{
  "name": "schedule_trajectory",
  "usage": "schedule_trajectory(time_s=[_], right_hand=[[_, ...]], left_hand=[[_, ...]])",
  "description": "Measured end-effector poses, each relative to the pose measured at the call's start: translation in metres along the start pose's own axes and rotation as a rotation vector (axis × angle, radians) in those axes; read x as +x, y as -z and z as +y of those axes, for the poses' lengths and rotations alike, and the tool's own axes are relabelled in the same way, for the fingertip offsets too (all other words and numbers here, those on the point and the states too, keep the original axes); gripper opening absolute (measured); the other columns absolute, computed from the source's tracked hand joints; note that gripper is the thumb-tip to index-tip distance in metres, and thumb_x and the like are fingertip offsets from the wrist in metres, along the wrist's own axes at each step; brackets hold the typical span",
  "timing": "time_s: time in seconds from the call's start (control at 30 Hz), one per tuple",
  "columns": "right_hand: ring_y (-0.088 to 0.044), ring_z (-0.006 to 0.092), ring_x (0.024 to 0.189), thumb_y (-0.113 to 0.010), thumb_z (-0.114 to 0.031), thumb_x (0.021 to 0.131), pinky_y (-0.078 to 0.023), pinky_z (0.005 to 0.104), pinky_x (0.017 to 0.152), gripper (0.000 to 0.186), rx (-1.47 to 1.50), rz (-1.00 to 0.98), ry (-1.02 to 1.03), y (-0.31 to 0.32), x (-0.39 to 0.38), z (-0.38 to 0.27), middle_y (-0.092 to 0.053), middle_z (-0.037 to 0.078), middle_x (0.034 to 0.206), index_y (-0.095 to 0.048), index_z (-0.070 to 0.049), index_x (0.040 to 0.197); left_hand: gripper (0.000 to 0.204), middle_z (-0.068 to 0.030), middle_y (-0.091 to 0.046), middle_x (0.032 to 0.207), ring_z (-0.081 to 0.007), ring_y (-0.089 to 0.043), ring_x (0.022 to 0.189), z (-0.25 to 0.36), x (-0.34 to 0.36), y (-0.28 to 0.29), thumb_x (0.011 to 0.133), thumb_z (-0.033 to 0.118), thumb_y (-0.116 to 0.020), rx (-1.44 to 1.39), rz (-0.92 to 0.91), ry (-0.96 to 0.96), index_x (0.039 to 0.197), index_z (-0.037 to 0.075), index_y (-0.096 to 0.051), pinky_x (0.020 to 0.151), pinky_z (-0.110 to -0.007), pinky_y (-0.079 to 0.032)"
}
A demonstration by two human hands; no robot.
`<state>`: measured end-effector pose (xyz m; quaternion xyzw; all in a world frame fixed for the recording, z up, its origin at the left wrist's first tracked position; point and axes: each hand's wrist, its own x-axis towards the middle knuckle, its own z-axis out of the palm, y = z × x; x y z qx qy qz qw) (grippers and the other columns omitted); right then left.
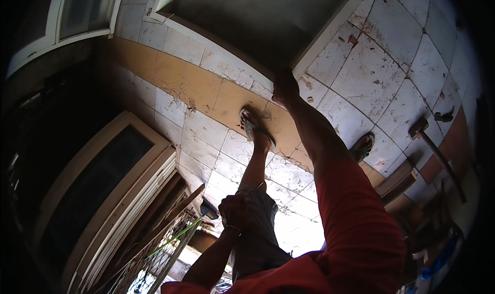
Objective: The person uses a hammer and a screwdriver to work on the hinges and edges of a wooden door that is lying on the floor.
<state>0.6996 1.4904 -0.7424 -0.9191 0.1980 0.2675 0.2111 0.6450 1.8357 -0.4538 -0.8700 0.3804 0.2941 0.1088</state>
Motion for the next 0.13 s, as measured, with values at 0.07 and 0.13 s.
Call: schedule_trajectory(time_s=[0.07, 0.13], right_hand=[[-0.051, 0.0307, 0.111, -0.080, -0.043, 0.061, -0.033, 0.0359, 0.105, 0.063, 0.013, 0.129, -0.111, -0.018, -0.035, 0.025, -0.058, 0.014, 0.116, -0.066, -0.004, 0.108], [-0.051, 0.0308, 0.113, -0.081, -0.040, 0.061, -0.032, 0.0354, 0.108, 0.066, 0.038, 0.222, -0.170, -0.019, -0.058, 0.045, -0.056, 0.014, 0.122, -0.063, -0.006, 0.115]], left_hand=[[0.016, -0.0103, -0.059, 0.078, -0.0333, -0.056, 0.077, -0.003, -0.006, -0.019, 0.089, 0.029, -0.054, -0.010, 0.035, 0.014, 0.094, 0.016, -0.061, 0.067, -0.048, -0.042], [0.016, -0.0101, -0.059, 0.078, -0.0324, -0.056, 0.078, 0.006, -0.003, -0.016, 0.088, 0.029, -0.055, 0.011, 0.037, 0.003, 0.097, 0.016, -0.060, 0.070, -0.048, -0.042]])
